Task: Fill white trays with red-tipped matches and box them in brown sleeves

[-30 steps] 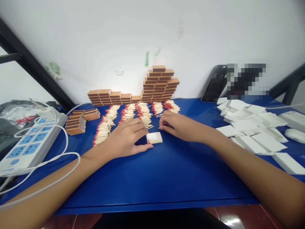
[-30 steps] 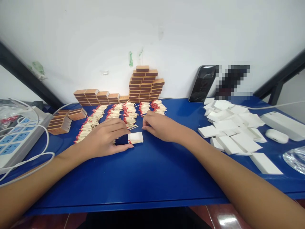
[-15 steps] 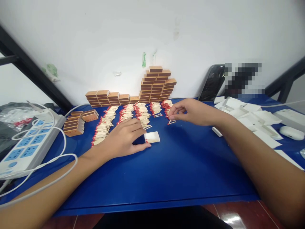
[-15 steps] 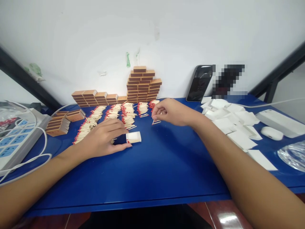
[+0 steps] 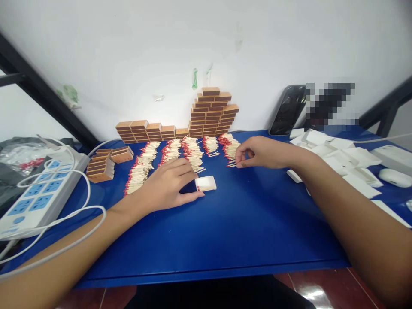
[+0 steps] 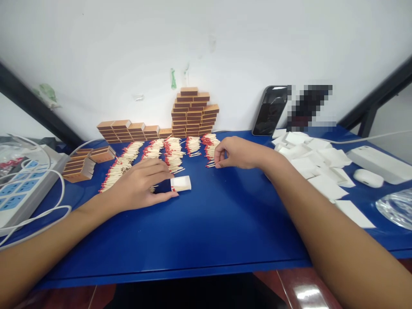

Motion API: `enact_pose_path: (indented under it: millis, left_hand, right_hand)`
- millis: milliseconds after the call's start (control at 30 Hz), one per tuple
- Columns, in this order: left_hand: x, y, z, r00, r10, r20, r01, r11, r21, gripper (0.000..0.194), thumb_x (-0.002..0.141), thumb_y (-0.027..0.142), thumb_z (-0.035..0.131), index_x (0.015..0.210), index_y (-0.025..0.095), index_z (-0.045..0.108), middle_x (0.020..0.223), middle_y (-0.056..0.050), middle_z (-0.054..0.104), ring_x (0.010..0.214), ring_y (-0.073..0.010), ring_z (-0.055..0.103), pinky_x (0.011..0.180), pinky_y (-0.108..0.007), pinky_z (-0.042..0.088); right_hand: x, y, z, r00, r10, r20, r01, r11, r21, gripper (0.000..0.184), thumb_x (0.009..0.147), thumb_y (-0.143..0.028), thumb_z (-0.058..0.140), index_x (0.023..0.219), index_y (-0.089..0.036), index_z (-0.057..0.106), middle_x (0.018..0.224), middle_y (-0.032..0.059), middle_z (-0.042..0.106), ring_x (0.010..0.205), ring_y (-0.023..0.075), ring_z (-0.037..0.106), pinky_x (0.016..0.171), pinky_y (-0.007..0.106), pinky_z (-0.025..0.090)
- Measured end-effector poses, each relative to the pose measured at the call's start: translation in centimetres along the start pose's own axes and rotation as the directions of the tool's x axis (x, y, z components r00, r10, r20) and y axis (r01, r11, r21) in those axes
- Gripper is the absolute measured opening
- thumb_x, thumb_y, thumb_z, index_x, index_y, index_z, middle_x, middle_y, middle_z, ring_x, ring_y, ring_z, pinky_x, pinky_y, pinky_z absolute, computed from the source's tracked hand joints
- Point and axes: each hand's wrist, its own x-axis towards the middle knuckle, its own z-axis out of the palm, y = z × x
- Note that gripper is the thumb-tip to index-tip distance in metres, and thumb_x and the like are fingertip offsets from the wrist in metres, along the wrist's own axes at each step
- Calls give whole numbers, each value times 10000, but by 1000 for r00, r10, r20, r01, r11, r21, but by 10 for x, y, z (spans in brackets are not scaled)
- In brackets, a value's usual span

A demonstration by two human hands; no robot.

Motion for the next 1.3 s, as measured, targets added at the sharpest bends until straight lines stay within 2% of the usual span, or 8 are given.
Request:
enact_pose_path:
  millis: [167,433,567,667,767,933,1133,1300]
  left_hand:
    - [0,0,0,1000,3,-6,-3,1000,-19,337,1022,473,690,1039,140,744,1003,-124,752,976,-261,705,906,-423,588]
    - [1,0,0,1000,6,-22,-7,1000,-12,333,1015,463,704,1041,133,741,996,-124,747,971,-259,701,905,-417,585]
    - [1,0,0,999,-19,-48,20,1000,18,331,1013,462,705,1073,138,738,985,-113,742,952,-250,688,907,-415,580]
    - [2,1,0,998,-25,-56,27,999,41,339,1014,472,701,1089,144,736,993,-108,742,951,-246,683,902,-409,579]
    - [2,3,-1,998,-24,-55,26,999,42,343,1017,484,690,1042,145,737,981,-110,742,943,-246,679,877,-403,583]
    - [2,3,-2,999,-15,-45,17,999,37,321,1024,459,683,1024,142,739,964,-116,735,934,-251,685,884,-413,582]
    - [4,6,-4,1000,-4,-12,4,1000,0,312,1038,451,664,1024,148,741,954,-106,738,931,-241,688,880,-404,582]
    - [5,8,-4,1000,15,5,-15,1000,-23,324,1036,435,670,1006,123,749,951,-119,733,952,-258,695,884,-420,588]
  right_hand:
    - [1,0,1,999,-4,-39,3,1000,-23,262,829,-469,747,882,-215,783,853,48,739,724,180,597,676,314,425]
    - [3,-5,8,999,22,-25,-23,999,-38,203,888,-405,705,837,-214,748,835,54,745,712,195,622,673,323,423]
    - [-2,-26,15,992,-81,-94,82,997,8,204,920,-403,678,875,-214,742,848,54,733,705,187,604,658,321,414]
    - [-6,-46,27,957,-212,-197,225,973,49,204,946,-395,666,907,-209,739,843,44,710,713,177,579,646,310,402]
    - [-6,-61,44,922,-315,-225,331,943,36,107,953,-272,663,901,-199,721,863,36,703,751,167,586,682,299,415]
    - [-2,-67,64,915,-330,-230,334,942,-23,59,939,-146,666,918,-187,702,903,39,701,814,178,612,730,303,429]
    - [-2,-69,68,897,-360,-256,386,921,56,17,955,-199,714,967,-200,725,900,13,676,820,161,617,738,291,439]
    - [-2,-73,71,914,-359,-189,384,916,115,40,962,-172,692,943,-200,713,942,21,670,809,150,617,713,280,440]
